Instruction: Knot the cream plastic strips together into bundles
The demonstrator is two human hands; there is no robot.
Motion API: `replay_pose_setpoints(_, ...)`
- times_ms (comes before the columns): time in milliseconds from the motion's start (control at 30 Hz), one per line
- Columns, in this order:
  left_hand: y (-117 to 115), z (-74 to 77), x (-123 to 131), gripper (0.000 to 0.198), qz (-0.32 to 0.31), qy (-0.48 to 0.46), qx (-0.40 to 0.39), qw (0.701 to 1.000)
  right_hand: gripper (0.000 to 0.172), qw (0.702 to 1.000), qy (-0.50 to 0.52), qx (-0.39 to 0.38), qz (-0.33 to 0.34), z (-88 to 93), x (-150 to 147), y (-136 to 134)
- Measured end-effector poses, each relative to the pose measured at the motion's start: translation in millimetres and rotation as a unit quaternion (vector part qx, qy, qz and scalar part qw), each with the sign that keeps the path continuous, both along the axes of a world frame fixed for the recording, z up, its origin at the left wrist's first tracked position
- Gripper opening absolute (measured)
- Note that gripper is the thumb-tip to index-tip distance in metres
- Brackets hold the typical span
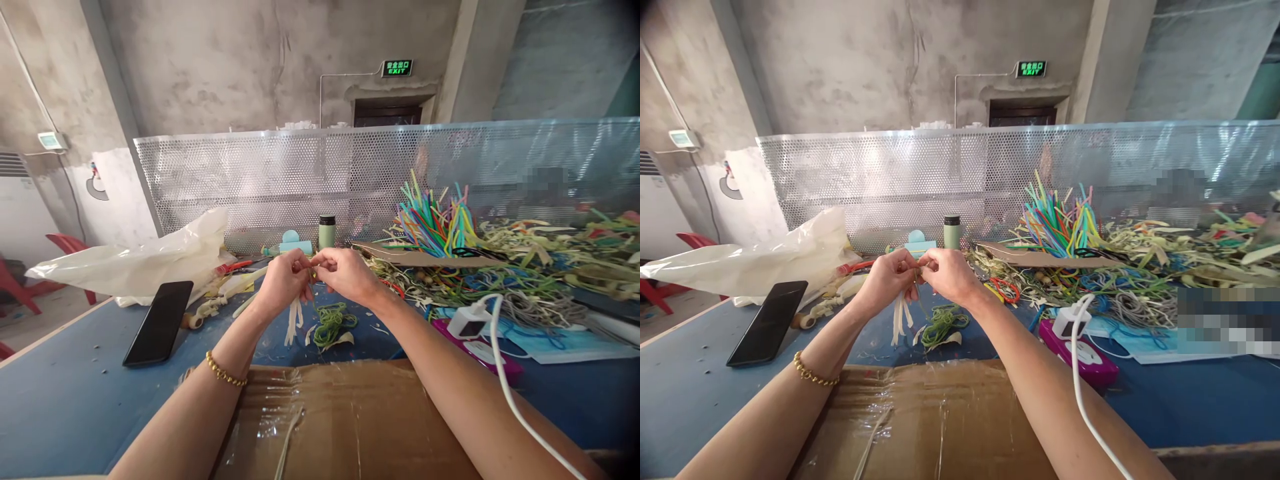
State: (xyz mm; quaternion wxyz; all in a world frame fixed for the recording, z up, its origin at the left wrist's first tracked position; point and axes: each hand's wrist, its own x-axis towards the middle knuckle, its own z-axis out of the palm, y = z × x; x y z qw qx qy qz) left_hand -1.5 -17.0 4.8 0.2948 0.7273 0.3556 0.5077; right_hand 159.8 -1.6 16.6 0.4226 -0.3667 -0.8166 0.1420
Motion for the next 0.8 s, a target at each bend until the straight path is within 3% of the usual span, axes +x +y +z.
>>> replay_pose_setpoints(367,16.1,-9.0,-6.4,0.011,0.049,-0.03,-0.021,0.998,0.01,0.986,-0.079,0.125,-0.082,-4.6,-5.6,-1.6)
replay_pose_setpoints(800,18.2,-11.1,-6.7,0.016,0.135,-0.078,-0.023,0.987,0.009,0.97,-0.181,0.135,-0.094,-7.7,-10.4,-1.8)
